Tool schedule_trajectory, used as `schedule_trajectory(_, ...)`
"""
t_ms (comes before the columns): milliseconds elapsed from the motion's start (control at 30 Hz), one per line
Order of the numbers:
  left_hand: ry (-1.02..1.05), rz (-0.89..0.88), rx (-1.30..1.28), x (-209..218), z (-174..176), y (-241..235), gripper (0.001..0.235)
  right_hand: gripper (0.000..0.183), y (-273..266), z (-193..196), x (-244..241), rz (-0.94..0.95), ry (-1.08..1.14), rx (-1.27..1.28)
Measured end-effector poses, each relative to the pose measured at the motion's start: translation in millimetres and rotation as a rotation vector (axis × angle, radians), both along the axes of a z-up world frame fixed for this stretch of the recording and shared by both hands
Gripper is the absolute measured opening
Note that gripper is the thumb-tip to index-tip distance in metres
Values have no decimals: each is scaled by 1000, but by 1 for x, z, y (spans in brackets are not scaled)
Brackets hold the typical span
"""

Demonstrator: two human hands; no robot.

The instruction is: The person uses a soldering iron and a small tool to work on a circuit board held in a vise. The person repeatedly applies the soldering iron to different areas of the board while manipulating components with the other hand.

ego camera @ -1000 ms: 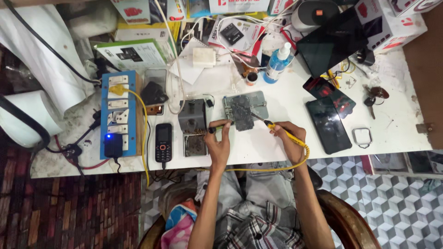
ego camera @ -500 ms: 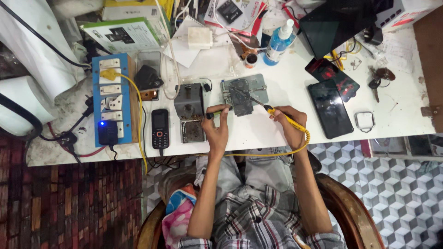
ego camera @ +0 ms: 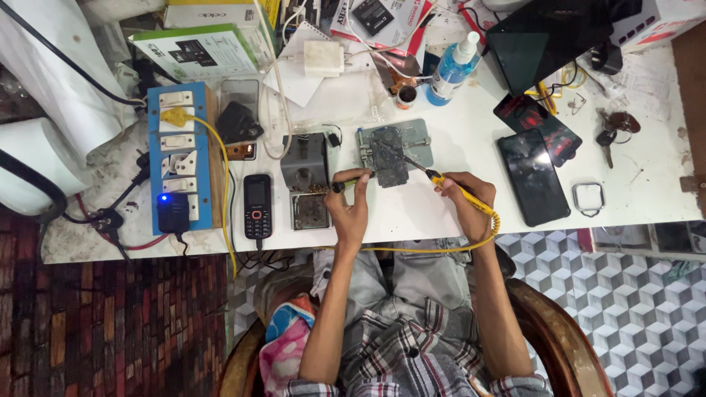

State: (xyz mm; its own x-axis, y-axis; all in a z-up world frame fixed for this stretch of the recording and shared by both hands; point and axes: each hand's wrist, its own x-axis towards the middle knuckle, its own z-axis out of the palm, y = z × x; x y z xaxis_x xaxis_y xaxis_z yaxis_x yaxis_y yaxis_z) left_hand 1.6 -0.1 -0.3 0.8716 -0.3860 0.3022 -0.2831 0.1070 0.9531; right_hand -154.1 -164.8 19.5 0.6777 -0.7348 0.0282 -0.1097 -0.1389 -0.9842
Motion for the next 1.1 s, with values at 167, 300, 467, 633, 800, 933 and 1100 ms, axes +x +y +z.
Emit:
schedule_trajectory(167, 23, -8, -10, 0, -2, 0, 7, 26, -1, -2, -1, 0, 18, -18)
schedule_trajectory(300, 7, 9, 9, -1, -1, -1, 7, 26, -3, -3, 0, 6, 7, -26)
schedule_trajectory(467, 21, 18, 16, 0, 1, -2, 6, 27, -2, -1, -1, 12, -4, -21)
schedule_trajectory(633, 30, 19, 21, 0, 0, -3, 7, 28, -2, -2, -3, 14, 2, -16)
schedule_trajectory(800, 1, 14, 1, 0, 2, -3, 6, 28, -2, 1, -1, -2, 26, -15)
schedule_trajectory(933, -14, 13, 21, 0, 0, -3, 7, 28, -2, 2, 1, -3, 20, -12)
schedule_trajectory(1100, 14, 6, 13, 0, -3, -3, 7, 29, -2, 2, 1, -6, 32, -3)
